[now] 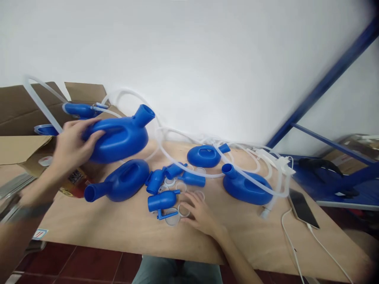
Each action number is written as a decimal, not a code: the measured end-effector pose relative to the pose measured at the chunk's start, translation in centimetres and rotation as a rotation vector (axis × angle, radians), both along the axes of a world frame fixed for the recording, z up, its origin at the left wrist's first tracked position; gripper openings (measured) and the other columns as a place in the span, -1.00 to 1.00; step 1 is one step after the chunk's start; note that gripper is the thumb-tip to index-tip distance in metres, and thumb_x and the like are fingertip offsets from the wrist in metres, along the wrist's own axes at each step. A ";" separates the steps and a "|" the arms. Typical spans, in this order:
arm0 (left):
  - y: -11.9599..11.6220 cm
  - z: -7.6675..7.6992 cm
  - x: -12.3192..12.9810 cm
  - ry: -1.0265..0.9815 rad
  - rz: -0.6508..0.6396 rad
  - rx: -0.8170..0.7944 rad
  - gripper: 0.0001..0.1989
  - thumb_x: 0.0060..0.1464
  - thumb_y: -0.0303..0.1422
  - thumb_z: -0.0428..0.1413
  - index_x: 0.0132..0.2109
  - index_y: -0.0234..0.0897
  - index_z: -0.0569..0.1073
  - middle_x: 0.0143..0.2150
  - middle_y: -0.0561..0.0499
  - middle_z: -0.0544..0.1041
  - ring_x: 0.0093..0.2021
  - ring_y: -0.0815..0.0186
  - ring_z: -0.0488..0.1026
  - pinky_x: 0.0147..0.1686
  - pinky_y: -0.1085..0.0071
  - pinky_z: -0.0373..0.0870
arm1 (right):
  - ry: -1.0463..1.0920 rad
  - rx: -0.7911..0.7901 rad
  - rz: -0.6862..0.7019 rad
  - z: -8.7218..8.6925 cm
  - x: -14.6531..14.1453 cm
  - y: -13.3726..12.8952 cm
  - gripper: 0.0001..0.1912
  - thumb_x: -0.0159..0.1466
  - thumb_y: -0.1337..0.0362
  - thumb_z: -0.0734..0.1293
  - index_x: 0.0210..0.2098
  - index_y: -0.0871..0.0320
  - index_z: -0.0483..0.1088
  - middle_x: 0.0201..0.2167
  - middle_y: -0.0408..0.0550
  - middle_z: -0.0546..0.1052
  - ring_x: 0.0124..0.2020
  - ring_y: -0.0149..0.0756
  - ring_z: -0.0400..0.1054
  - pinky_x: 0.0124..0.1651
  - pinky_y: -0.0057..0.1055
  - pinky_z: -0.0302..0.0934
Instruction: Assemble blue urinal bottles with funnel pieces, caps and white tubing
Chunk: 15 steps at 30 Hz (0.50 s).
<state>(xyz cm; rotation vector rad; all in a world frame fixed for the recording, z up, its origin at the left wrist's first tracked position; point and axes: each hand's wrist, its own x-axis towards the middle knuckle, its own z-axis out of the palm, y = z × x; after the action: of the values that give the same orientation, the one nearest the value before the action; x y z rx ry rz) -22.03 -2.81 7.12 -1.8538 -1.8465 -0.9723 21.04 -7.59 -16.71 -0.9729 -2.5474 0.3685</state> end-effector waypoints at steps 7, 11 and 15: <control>15.3 -3.3 -3.1 0.171 -0.217 -0.339 -0.42 0.37 -0.13 -0.06 0.25 -0.53 0.48 0.03 -0.06 0.66 -0.02 0.21 0.53 0.16 0.02 0.47 | 0.027 0.068 -0.067 -2.6 1.1 0.0 -0.59 0.48 0.14 0.31 0.28 0.06 0.41 0.25 0.15 0.52 0.32 0.09 0.33 0.41 0.34 0.13; 18.6 -7.6 -4.3 0.105 -0.212 -0.335 -0.35 0.37 0.03 -0.02 0.16 -0.54 0.52 -0.08 0.04 0.70 -0.21 0.38 0.52 -0.01 0.27 0.56 | 0.108 0.146 -0.151 -3.2 1.7 0.4 -0.55 0.46 0.16 0.34 0.30 0.10 0.37 0.17 0.16 0.57 0.23 0.08 0.39 0.34 0.28 0.23; 21.5 -10.6 -4.7 0.051 -0.248 -0.307 -0.29 0.30 0.15 0.06 0.05 -0.53 0.57 -0.23 0.11 0.71 -0.41 0.48 0.44 -0.28 0.49 0.54 | 0.148 0.139 -0.205 -3.0 1.5 0.4 -0.53 0.47 0.15 0.34 0.32 0.09 0.34 0.15 0.16 0.56 0.21 0.07 0.38 0.32 0.23 0.26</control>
<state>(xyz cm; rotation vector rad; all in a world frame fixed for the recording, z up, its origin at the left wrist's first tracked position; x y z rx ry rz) -26.70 18.68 -3.52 -2.3100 -1.8507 -0.7384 22.49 -7.22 -19.71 -1.0980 -2.2821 0.1935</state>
